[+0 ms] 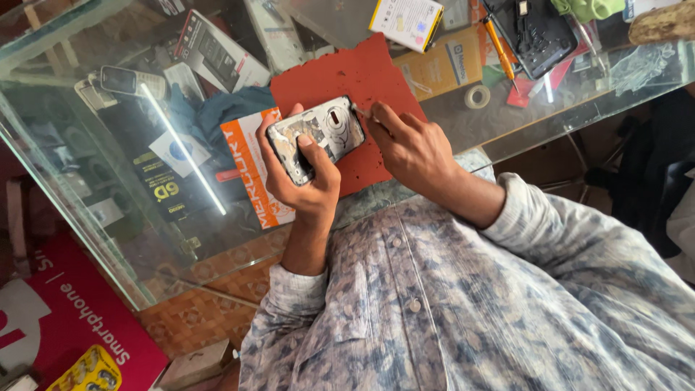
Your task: The person holds a disassembled smartphone back panel and repeatedly scrapes and wipes its surface with a small tool and a cloth. The person works on the same panel throughout, removing residue and debris from the back surface.
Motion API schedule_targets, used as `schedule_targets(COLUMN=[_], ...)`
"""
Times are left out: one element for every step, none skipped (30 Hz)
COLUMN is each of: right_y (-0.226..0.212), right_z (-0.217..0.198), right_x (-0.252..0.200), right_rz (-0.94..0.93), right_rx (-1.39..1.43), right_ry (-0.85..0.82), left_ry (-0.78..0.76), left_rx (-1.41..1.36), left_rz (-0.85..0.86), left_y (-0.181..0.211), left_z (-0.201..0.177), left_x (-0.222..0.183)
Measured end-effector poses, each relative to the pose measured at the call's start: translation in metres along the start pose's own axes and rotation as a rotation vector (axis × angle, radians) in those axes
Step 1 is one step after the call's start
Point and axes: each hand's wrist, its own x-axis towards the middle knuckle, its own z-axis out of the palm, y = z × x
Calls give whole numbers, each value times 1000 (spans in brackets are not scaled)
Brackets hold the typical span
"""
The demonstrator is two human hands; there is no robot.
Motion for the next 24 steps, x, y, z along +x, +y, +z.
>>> schedule_targets(right_y=[-1,-2,-5,-9,-10,-9,-7,-5,-4,-3,-2,-4,-8,-10,-9,-9,-9,-5,0,2,2,0,-5,-10], right_z=[-2,-5,-6,-7,-7,-5,-1,2,3,4,5,2,-3,-7,-5,-3,-1,3,8,10,9,7,4,1], right_x=[-5,-10,-16,-21,-23,-21,-15,-11,-9,-8,-7,-11,-20,-27,-26,-24,-23,-19,-12,-9,-9,-11,-14,-19], right_rz=[-10,-19,0,19,38,16,-8,-32,-35,-38,-45,-61,-74,-88,-69,-51,-32,-48,-59,-69,-74,-79,-82,-73], right_rx=[19,38,23,8,-10,-33,-55,-78,-83,-89,-93,-108,-121,-135,-125,-116,-107,-119,-130,-141,-138,-136,-128,-135], right_ry=[-9,-18,-72,-127,-178,-111,-44,23,8,-7,-20,-43,-69,-95,-94,-94,-95,-77,-61,-45,-35,-24,-18,-43], left_ry=[11,28,41,54,47,39,34,33,29,24,26,29,29,26,27,28,25,22,14,10,10,9,12,15], left_rx=[11,5,-1,-7,0,8,17,11,3,-5,-8,-12,-14,-18,-23,-28,-19,-10,-1,-7,-13,-19,-21,-23], left_rz=[8,11,15,18,15,11,8,-5,-23,-41,-35,-30,-28,-35,-35,-35,-21,-7,6,-16,-32,-49,-40,-31], left_y=[-1,-2,-4,-4,-4,-3,-2,-3,-4,-4,-5,-6,-6,-6,-6,-6,-6,-6,-6,-5,-5,-5,-5,-6], left_z=[0,1,3,4,3,1,1,1,0,0,0,1,0,-1,0,0,0,0,0,-1,-1,-1,-1,-2], left_x=[0,0,0,-1,-1,-2,-2,-1,-2,-3,-4,-4,-5,-7,-6,-5,-4,-3,-3,-4,-3,-3,-3,-4])
